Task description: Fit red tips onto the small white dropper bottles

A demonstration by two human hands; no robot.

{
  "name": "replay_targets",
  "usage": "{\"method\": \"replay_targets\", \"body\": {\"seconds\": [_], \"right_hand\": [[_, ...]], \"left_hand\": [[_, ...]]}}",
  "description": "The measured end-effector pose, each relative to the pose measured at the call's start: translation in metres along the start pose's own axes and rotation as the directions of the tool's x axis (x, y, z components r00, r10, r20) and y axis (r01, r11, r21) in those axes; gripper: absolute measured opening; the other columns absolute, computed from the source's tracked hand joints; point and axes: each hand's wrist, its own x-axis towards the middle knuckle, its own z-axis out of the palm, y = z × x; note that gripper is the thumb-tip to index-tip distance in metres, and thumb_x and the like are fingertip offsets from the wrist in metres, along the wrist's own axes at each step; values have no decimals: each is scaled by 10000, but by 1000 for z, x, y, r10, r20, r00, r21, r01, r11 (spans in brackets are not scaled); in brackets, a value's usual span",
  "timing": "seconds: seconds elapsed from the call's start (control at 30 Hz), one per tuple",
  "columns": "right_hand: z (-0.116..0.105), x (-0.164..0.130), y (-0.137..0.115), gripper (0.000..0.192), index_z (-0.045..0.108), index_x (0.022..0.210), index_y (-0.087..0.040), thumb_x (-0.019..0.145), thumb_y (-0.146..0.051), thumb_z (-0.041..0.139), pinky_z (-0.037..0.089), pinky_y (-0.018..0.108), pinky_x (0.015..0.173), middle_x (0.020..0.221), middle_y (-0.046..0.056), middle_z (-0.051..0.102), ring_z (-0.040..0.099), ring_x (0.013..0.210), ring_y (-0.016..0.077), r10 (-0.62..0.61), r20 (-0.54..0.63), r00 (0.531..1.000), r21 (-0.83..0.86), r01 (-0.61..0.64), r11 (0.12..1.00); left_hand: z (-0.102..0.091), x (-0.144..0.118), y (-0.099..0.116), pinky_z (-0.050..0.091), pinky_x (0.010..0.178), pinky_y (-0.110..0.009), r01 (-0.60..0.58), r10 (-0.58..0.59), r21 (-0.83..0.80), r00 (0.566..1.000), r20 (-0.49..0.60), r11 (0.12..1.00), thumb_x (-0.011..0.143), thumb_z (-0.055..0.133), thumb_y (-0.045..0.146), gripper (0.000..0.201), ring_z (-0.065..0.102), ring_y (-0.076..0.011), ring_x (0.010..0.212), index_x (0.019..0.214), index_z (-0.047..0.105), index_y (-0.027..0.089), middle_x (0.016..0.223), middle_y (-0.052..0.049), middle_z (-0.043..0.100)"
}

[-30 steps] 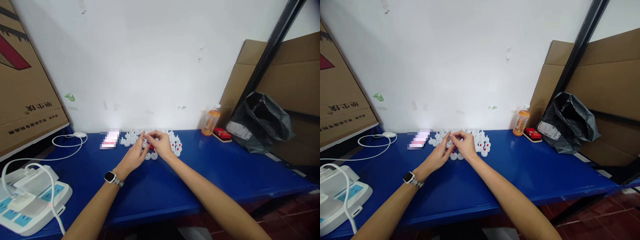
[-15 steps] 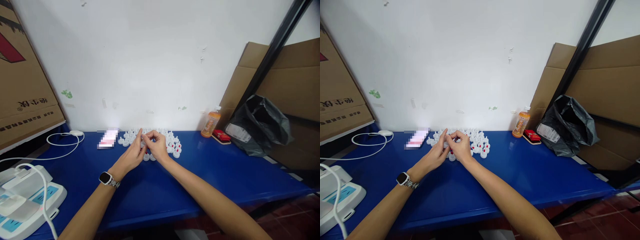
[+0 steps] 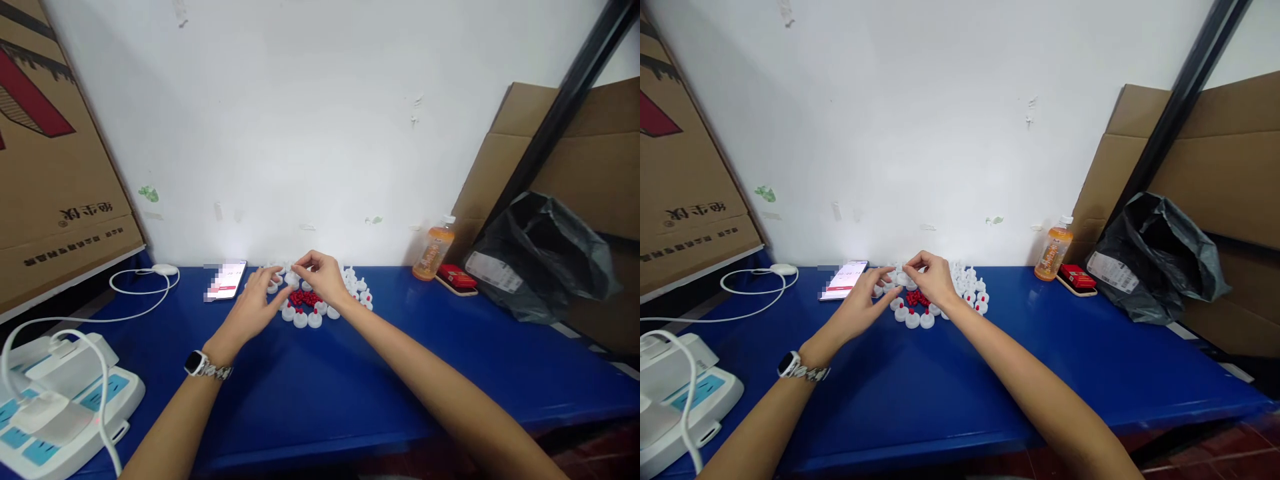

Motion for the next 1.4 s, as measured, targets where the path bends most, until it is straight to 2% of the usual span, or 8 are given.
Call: {"method": "replay_targets", "body": {"seconds": [0.07,0.17,0.43,0.6,0.77,0.93,1.13,1.4], "right_hand": [[5,10,9,45,676,760,-171,774,-213,668,472,241,672,742,11,706,641,714,139,7,86,996,-100,2,995],[15,20,24,45,682,762,-163,758,-135,647,480,233,662,736,14,712,648,690,135,48,229,972,-197,-2,980],[27,28,38,129,708,789,-168,727,-86,630,453,214,657,750,10,720,642,691,128,23,439,898,-388,167,906],[28,25,31,109,726,802,-186,755,-136,642,453,226,694,762,3,723,646,725,135,8,436,900,-391,181,902],[32,23,22,104,736,815,-192,774,-148,650,459,236,730,786,4,731,649,757,138,7,372,928,-376,144,916],[35,20,26,108,741,827,-194,784,-159,648,455,237,728,781,5,733,648,754,140,12,352,936,-388,135,912],[26,19,33,108,740,790,-187,777,-144,643,446,237,706,780,12,735,647,739,143,-21,410,912,-410,205,889],[15,22,22,56,720,795,-188,777,-184,667,441,235,673,764,11,728,651,725,150,71,495,866,-438,178,881]], "left_hand": [[-6,1,-10,479,825,-362,12,-12,10,1000,16,1000,927,514,463,359,587,-220,932,1169,587,208,969,-57,593],[-7,0,-20,469,780,-347,46,-48,31,995,87,998,908,543,439,280,573,-203,844,1037,633,207,899,-37,569],[-2,-3,-26,464,746,-340,87,-95,55,982,161,995,904,520,386,261,572,-199,806,1037,651,204,890,-40,570],[-5,-2,-33,465,720,-331,110,-117,54,980,159,992,893,512,368,251,567,-192,772,1004,647,188,866,-42,584],[-4,-2,-37,470,709,-325,98,-107,61,982,157,993,882,523,371,247,574,-189,756,973,662,189,859,-44,605],[-5,-4,-35,469,721,-332,104,-113,63,979,172,993,886,516,376,256,584,-196,775,975,668,191,882,-54,613],[-5,-4,-34,466,721,-331,109,-118,55,975,190,992,884,512,381,265,583,-202,789,978,669,188,884,-59,620],[-4,-2,-41,470,717,-337,91,-102,70,981,165,993,899,480,327,246,610,-211,781,978,664,185,890,-70,649]]}}
